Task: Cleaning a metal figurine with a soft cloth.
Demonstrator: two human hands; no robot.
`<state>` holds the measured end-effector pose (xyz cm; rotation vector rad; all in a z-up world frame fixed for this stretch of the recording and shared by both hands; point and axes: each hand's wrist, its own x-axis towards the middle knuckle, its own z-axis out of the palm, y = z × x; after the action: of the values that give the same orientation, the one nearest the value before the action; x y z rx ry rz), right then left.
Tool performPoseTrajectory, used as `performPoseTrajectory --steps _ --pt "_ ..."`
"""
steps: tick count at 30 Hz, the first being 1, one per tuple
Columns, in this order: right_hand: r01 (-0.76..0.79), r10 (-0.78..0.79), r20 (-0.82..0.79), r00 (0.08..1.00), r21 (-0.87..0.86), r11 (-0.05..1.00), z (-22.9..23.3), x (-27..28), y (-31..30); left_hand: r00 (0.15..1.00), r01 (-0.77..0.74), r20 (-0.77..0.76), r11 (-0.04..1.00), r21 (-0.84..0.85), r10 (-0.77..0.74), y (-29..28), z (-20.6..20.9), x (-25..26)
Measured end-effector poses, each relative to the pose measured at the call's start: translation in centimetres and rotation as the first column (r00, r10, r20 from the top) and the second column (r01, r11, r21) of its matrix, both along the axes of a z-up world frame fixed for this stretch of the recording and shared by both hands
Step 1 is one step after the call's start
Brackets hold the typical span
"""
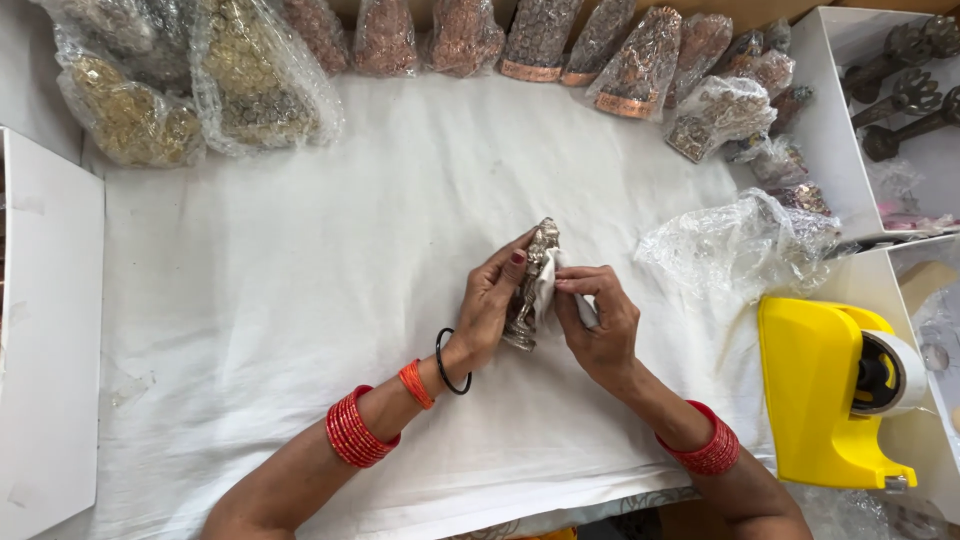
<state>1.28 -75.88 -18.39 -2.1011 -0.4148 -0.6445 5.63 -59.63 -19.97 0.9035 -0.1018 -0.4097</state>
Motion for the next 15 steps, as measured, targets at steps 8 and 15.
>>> performPoseTrajectory --steps 8,15 --pt "0.052 -0.05 0.148 0.988 -0.011 0.999 -2.7 1.1 -2.4 0.975 0.179 0.09 0.96 0.213 -0.202 -0.2 0.2 -1.2" --pt "-0.009 0.009 0.012 1.0 -0.045 0.999 -0.4 0.1 -0.2 0.999 -0.009 0.053 1.0 0.0 0.009 0.2 -0.4 0.0"
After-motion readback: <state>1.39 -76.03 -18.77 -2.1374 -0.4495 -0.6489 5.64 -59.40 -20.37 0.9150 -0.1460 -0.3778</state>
